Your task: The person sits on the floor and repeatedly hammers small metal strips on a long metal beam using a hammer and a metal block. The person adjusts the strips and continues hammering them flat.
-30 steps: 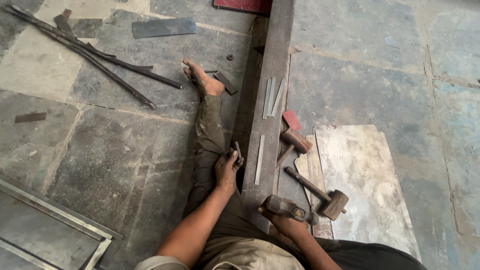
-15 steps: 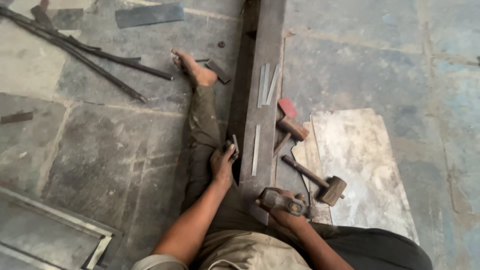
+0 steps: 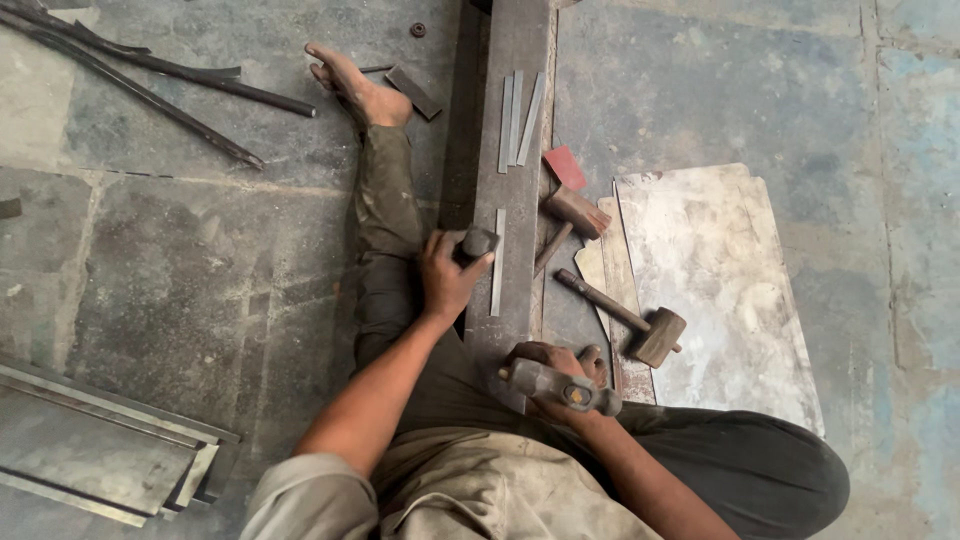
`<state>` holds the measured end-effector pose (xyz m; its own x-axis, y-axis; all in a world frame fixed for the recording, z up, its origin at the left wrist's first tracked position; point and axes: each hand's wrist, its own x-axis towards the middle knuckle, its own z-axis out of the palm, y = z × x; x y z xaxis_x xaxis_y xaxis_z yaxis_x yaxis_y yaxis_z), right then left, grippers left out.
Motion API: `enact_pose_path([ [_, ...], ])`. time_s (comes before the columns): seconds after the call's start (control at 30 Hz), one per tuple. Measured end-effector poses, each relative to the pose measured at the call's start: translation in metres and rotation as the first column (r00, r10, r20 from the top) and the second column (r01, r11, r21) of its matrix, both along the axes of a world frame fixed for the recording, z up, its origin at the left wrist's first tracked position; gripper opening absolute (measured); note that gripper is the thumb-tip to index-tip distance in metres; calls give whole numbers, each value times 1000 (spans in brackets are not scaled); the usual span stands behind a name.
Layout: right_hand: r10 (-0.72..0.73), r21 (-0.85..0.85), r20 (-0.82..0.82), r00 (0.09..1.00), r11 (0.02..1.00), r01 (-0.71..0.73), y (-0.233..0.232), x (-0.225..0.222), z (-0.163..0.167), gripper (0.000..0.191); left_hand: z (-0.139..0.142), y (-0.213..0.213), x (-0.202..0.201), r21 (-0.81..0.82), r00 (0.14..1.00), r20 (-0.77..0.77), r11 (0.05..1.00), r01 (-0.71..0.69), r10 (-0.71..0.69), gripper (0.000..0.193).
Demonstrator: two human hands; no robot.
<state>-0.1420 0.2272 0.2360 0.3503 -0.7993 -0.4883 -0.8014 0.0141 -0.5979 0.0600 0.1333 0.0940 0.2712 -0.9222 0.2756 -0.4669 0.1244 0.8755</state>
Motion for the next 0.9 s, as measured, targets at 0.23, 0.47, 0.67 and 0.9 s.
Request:
enact_pose_path([
  [0.23, 226, -252, 229, 947, 953, -167, -8, -9, -16, 38, -13, -59, -22, -88, 963, 263, 993, 80, -54, 58],
  [0.47, -7, -77, 124, 992, 997, 16, -6, -20, -41, 39, -37, -74, -28, 27, 986, 120, 994, 110, -113, 59],
  [0.67, -390, 40, 361, 847, 914, 404, -9, -41, -53, 31, -27, -73, -23, 64, 986, 25, 985, 162, -164, 67],
  [0.9, -255, -333, 570, 781, 797, 504, -32, -50, -20, 24, -23, -78, -20, 115, 980, 27, 974, 195, -199, 73],
])
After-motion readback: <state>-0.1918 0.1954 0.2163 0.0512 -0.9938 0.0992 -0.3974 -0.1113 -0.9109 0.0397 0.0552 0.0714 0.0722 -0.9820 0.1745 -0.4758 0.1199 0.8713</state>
